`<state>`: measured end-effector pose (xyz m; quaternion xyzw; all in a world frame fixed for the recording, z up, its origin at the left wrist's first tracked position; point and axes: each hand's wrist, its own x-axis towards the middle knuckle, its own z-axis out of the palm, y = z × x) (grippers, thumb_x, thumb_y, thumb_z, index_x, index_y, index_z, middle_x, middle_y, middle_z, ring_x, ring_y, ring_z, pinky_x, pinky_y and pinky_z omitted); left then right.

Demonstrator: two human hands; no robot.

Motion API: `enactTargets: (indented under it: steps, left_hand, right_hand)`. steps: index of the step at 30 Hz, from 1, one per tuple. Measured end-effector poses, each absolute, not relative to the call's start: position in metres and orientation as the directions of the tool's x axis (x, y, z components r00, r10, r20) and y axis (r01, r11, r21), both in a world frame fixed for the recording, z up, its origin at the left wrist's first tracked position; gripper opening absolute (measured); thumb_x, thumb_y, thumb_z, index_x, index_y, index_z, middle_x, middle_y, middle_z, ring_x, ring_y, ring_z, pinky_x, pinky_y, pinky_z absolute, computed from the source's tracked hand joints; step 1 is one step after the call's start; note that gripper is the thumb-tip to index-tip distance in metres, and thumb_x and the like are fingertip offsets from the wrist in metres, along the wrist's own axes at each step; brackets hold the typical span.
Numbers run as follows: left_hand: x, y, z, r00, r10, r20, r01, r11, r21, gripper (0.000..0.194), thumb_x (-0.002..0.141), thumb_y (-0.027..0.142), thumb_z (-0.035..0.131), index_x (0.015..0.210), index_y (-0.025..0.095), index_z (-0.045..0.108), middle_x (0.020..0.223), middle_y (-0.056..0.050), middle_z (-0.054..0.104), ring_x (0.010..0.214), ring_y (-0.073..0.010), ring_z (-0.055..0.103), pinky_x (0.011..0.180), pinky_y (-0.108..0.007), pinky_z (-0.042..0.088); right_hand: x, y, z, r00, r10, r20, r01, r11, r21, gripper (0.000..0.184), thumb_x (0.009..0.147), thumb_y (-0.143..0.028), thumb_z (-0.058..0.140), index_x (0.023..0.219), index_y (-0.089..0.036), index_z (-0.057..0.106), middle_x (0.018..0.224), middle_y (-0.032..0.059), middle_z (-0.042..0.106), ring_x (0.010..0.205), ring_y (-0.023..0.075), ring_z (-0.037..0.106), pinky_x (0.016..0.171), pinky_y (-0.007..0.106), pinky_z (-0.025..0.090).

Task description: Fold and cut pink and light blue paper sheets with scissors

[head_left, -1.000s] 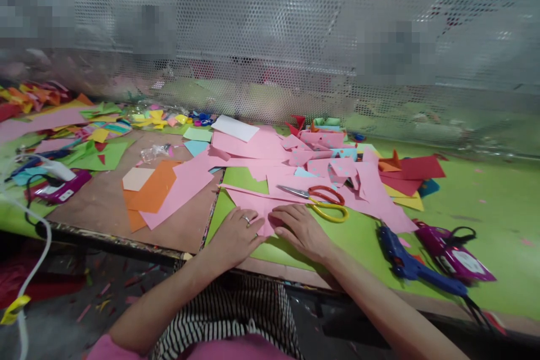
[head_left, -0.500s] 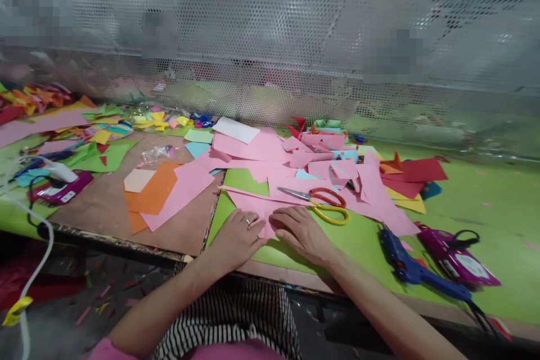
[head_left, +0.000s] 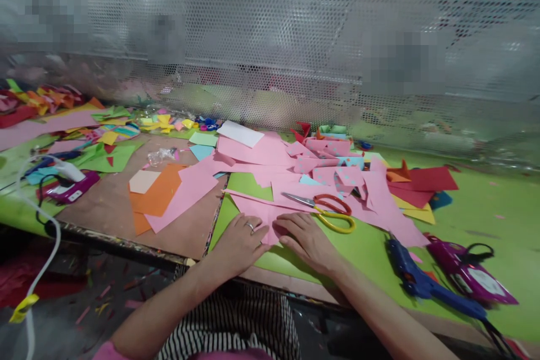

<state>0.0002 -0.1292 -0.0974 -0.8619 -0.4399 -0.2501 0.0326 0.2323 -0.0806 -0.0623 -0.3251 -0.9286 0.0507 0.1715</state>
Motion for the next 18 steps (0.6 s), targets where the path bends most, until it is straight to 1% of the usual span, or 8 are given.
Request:
enactTargets:
  steps: [7, 11, 14, 18]
  left_hand:
    - [-0.0007, -0.1279, -0.0972, 0.511, 0.748, 0.423, 0.774, -0.615, 0.153, 0.031, 0.104, 0.036, 0.051, 0.125, 0.015, 0.06, 0.12, -0.011, 0.067, 0.114, -0.0244, 0.059, 0.103, -0.043, 0.044]
    - [-0.0006, -0.1281, -0.0966, 0.516, 0.758, 0.4, 0.779, -0.609, 0.149, 0.033, 0.103, 0.036, 0.052, 0.128, 0.016, 0.059, 0.122, -0.011, 0.066, 0.115, -0.0247, 0.059, 0.104, -0.044, 0.043]
    - [-0.0006, -0.1283, -0.0951, 0.502, 0.759, 0.414, 0.783, -0.603, 0.155, 0.033, 0.102, 0.037, 0.054, 0.128, 0.016, 0.06, 0.121, -0.01, 0.067, 0.113, -0.0241, 0.06, 0.104, -0.043, 0.043]
    - [-0.0007, -0.1288, -0.0952, 0.495, 0.756, 0.429, 0.782, -0.603, 0.16, 0.039, 0.099, 0.045, 0.059, 0.124, 0.016, 0.062, 0.12, -0.01, 0.068, 0.112, -0.0244, 0.061, 0.104, -0.042, 0.043]
  right_hand:
    - [0.2308, -0.0774, -0.0643, -0.741, 0.593, 0.315, 0.562, 0.804, -0.193, 0.045, 0.106, -0.046, 0.04, 0.12, -0.015, 0.069, 0.116, 0.0151, 0.073, 0.104, 0.0272, 0.065, 0.09, 0.048, 0.054]
    - [0.2309, -0.0773, -0.0639, -0.74, 0.591, 0.321, 0.557, 0.806, -0.199, 0.042, 0.105, -0.044, 0.041, 0.121, -0.016, 0.069, 0.116, 0.0148, 0.073, 0.103, 0.0264, 0.066, 0.09, 0.047, 0.054]
    - [0.2305, -0.0785, -0.0618, -0.738, 0.6, 0.309, 0.563, 0.8, -0.208, 0.04, 0.105, -0.043, 0.043, 0.122, -0.018, 0.069, 0.117, 0.0146, 0.073, 0.104, 0.0267, 0.066, 0.091, 0.047, 0.054]
    - [0.2293, -0.0803, -0.0598, -0.734, 0.616, 0.286, 0.578, 0.787, -0.214, 0.038, 0.103, -0.044, 0.046, 0.122, -0.02, 0.07, 0.118, 0.0139, 0.073, 0.105, 0.0272, 0.065, 0.091, 0.048, 0.053]
